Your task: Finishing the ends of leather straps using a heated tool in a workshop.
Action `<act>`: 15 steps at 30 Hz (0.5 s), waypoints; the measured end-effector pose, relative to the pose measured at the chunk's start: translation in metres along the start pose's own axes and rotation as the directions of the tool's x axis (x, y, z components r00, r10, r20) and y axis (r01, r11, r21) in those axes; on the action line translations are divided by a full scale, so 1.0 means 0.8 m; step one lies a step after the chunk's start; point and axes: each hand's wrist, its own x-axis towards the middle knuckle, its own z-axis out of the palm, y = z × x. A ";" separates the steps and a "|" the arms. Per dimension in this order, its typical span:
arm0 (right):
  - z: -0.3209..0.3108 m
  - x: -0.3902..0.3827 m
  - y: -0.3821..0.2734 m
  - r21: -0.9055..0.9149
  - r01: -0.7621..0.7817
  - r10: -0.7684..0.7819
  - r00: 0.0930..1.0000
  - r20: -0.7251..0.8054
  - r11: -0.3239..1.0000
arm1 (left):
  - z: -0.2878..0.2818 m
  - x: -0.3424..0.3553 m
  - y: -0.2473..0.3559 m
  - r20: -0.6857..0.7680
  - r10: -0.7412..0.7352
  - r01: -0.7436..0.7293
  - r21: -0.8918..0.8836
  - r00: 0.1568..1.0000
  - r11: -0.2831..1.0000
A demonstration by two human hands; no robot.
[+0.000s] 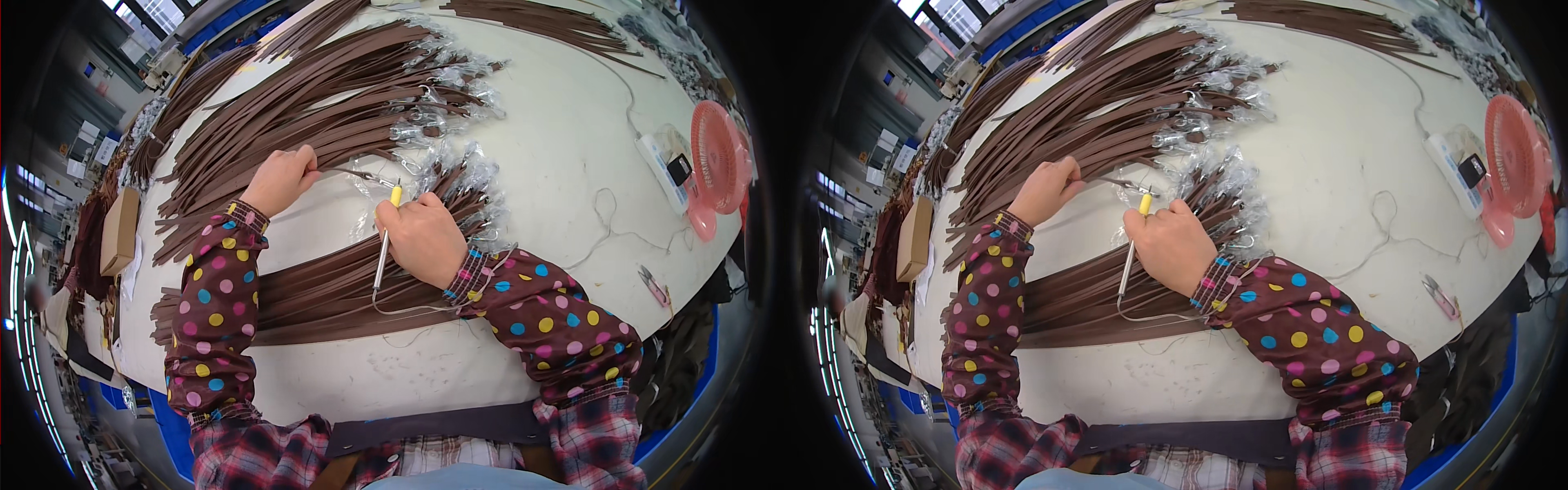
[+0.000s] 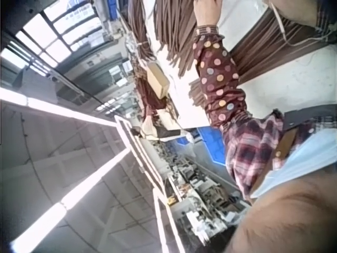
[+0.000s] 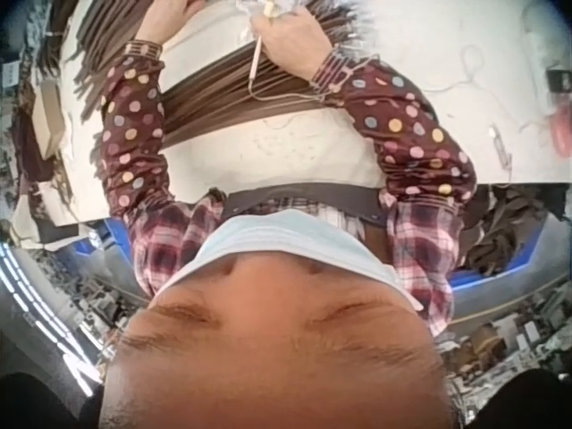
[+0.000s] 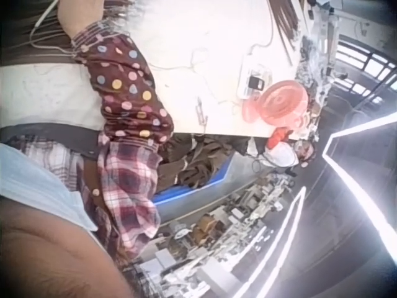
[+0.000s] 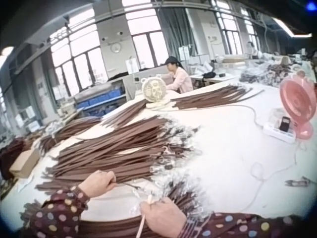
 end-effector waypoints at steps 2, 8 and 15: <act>-0.001 0.000 0.001 0.005 0.012 -0.012 1.000 -0.010 1.000 | -0.014 0.013 0.008 -0.033 -0.100 0.100 0.010 0.994 0.995; -0.004 -0.006 0.005 -0.035 0.092 -0.095 0.990 -0.105 0.995 | 0.000 0.066 0.018 -0.251 -0.245 0.222 -0.116 0.936 0.968; 0.000 -0.010 -0.003 0.023 0.127 -0.123 0.983 -0.135 0.992 | 0.030 0.129 0.036 -0.286 -0.241 0.189 -0.198 0.927 0.962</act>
